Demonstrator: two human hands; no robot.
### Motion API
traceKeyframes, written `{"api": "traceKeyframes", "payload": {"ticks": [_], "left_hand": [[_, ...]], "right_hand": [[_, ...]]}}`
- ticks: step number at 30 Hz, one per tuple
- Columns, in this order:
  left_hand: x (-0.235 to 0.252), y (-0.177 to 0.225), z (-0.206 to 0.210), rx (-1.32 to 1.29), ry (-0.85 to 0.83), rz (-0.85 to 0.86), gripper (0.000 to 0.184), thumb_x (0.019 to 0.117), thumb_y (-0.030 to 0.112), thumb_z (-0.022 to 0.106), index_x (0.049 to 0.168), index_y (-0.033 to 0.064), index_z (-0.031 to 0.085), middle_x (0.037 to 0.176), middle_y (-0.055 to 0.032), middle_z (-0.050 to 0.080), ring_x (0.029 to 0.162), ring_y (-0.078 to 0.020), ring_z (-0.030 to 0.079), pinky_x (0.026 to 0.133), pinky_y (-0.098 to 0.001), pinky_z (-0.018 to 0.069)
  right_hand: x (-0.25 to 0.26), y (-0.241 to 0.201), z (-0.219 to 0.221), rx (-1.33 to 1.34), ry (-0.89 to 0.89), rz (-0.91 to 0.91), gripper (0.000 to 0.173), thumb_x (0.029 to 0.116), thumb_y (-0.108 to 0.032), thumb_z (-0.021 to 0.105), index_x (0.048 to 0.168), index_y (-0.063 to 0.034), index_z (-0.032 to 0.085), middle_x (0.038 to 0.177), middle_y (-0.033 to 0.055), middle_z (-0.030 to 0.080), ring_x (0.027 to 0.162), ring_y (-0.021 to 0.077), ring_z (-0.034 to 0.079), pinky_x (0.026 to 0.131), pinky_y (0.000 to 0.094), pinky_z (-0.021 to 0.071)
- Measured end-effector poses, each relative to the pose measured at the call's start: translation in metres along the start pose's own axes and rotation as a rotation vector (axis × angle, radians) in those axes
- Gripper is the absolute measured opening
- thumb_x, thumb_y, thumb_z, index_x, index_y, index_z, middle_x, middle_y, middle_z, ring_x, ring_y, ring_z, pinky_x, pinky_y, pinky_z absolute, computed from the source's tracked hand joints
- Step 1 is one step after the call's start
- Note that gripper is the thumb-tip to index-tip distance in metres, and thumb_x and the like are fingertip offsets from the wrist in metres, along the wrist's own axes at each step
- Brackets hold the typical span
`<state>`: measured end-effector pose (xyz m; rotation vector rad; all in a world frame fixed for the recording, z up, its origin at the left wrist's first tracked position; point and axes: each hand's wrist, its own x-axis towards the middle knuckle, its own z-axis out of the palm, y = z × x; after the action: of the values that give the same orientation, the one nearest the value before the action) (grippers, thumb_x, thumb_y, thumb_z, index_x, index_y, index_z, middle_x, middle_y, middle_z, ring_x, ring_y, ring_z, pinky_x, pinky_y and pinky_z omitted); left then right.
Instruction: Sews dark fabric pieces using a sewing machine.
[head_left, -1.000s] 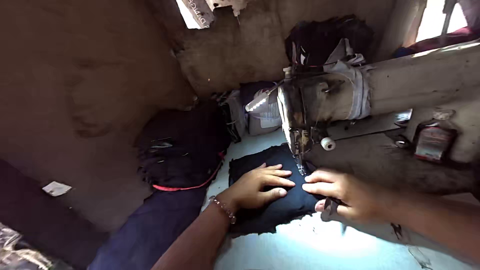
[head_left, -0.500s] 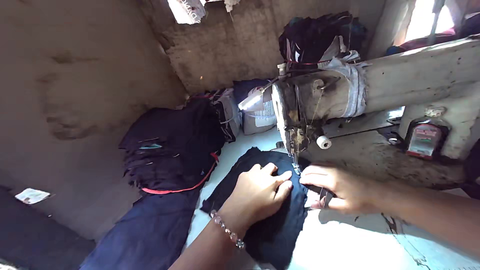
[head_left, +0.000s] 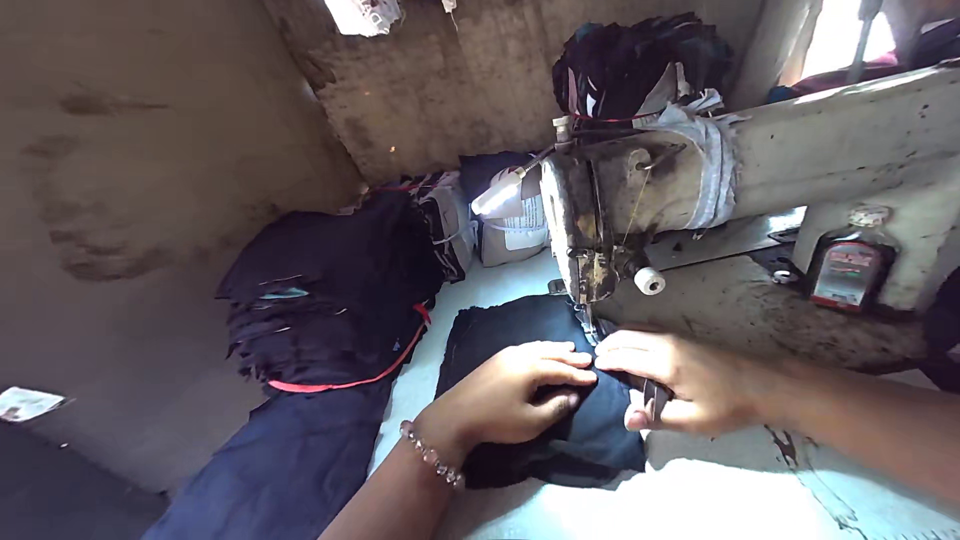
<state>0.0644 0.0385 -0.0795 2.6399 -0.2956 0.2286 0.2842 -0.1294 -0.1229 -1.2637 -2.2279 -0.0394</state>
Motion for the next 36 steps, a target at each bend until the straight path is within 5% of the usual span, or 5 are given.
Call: {"api": "traceKeyframes", "payload": {"ticks": [6, 9, 18, 26, 36], "left_hand": [[0.0, -0.003, 0.002, 0.055, -0.052, -0.12, 0.045, 0.1082, 0.033, 0.044, 0.141, 0.009, 0.063, 0.151, -0.0113, 0.055, 0.148, -0.0281, 0.042, 0.123, -0.0488, 0.0293], [-0.004, -0.014, 0.008, 0.074, 0.108, -0.03, 0.04, 0.1069, 0.031, 0.049, 0.131, 0.0068, 0.069, 0.141, -0.0125, 0.064, 0.141, -0.0284, 0.052, 0.118, -0.0543, 0.0369], [-0.001, 0.001, -0.004, 0.081, 0.043, -0.225, 0.042, 0.1071, 0.023, 0.039, 0.127, 0.008, 0.073, 0.138, -0.0089, 0.066, 0.139, -0.0221, 0.054, 0.119, -0.0386, 0.0366], [-0.001, 0.005, 0.008, 0.346, 0.132, -0.123, 0.039, 0.1042, 0.033, 0.047, 0.13, 0.0187, 0.072, 0.13, -0.0054, 0.071, 0.113, -0.0278, 0.066, 0.094, -0.0499, 0.0489], [0.001, 0.0, 0.002, 0.133, -0.002, -0.238, 0.042, 0.1077, 0.031, 0.043, 0.139, 0.0156, 0.066, 0.147, -0.0058, 0.06, 0.144, -0.0223, 0.048, 0.12, -0.0466, 0.034]], "right_hand": [[-0.002, 0.0, -0.002, -0.137, 0.014, 0.043, 0.066, 0.0993, -0.058, 0.049, 0.123, 0.0, 0.069, 0.118, 0.0159, 0.068, 0.11, 0.0305, 0.064, 0.09, 0.0471, 0.0535], [-0.002, -0.01, -0.002, -0.112, 0.014, -0.09, 0.064, 0.1009, -0.057, 0.048, 0.127, -0.0018, 0.066, 0.121, 0.0162, 0.068, 0.116, 0.0292, 0.064, 0.1, 0.0402, 0.0513], [-0.002, 0.001, -0.004, -0.114, -0.026, 0.049, 0.063, 0.0991, -0.057, 0.05, 0.119, -0.0005, 0.07, 0.117, 0.0156, 0.068, 0.109, 0.0313, 0.065, 0.088, 0.0497, 0.0536], [-0.002, -0.01, 0.001, -0.034, -0.007, -0.122, 0.068, 0.1022, -0.059, 0.043, 0.126, 0.0002, 0.066, 0.122, 0.0183, 0.068, 0.118, 0.0314, 0.063, 0.102, 0.0426, 0.0499], [-0.002, -0.011, -0.001, -0.127, -0.008, -0.081, 0.07, 0.101, -0.062, 0.043, 0.133, -0.0025, 0.063, 0.125, 0.0147, 0.067, 0.12, 0.0281, 0.062, 0.101, 0.0428, 0.0499]]}}
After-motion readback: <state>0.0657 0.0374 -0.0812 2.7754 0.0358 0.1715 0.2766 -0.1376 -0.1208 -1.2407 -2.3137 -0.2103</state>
